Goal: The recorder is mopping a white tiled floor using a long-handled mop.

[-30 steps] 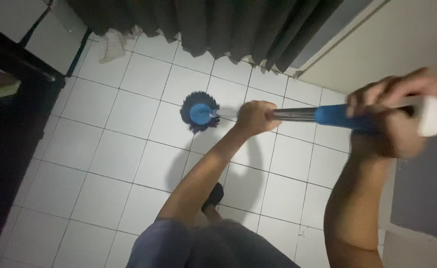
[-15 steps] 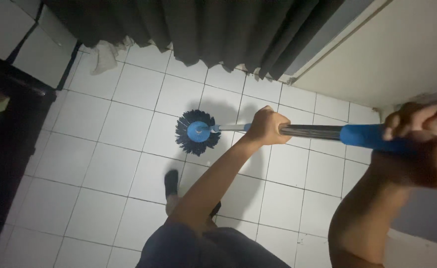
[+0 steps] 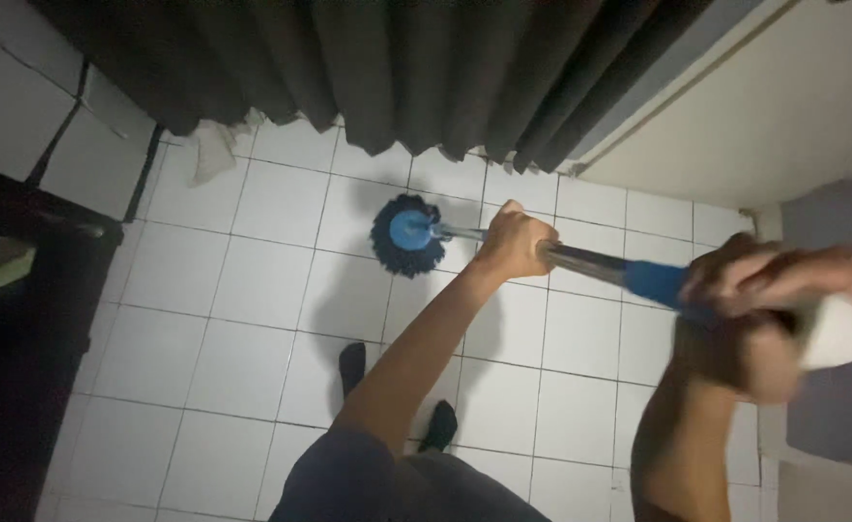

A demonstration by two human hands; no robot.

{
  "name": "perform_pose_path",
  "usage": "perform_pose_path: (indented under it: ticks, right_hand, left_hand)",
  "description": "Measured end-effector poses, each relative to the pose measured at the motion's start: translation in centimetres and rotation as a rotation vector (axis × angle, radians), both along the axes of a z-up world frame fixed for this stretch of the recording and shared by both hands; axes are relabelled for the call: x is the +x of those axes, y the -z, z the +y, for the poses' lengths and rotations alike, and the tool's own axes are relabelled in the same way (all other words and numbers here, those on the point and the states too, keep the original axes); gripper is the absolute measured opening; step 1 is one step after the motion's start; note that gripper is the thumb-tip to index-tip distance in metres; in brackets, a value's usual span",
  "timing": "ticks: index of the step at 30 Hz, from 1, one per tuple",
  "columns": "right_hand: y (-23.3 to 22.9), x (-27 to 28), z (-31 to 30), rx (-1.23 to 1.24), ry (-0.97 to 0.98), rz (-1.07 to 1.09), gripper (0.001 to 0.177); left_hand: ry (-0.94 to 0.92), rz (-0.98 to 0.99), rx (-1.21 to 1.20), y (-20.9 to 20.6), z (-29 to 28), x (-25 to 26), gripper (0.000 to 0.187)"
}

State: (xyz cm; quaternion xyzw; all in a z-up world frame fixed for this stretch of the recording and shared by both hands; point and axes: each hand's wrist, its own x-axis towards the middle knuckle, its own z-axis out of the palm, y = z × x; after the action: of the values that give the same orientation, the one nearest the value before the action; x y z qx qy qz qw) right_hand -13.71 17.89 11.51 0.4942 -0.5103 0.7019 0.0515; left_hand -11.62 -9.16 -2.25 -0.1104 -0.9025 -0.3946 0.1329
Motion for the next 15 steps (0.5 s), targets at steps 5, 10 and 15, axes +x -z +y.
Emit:
perform_pose_path:
  ticks: [5,10,15]
  right_hand:
    - [0.6,6.1,-11.7,0.074,0.485,0.064,0.026]
    - [-0.5,6.5,-17.8,-0.022,0.338,-0.149,0.02]
    - [-1.8,3.4,-19.9,-0.196,0.126,-0.137,0.021]
  left_hand:
    - [0.05,-0.033,-0.026,3.2,-5.4,-2.7,0.01]
    - [-0.054,-0.209,-0.166,5.3,-8.2,-4.7,0.01]
    - [-0.007,-0.317,-0.19,3.7,-10.3,-6.5,0.008]
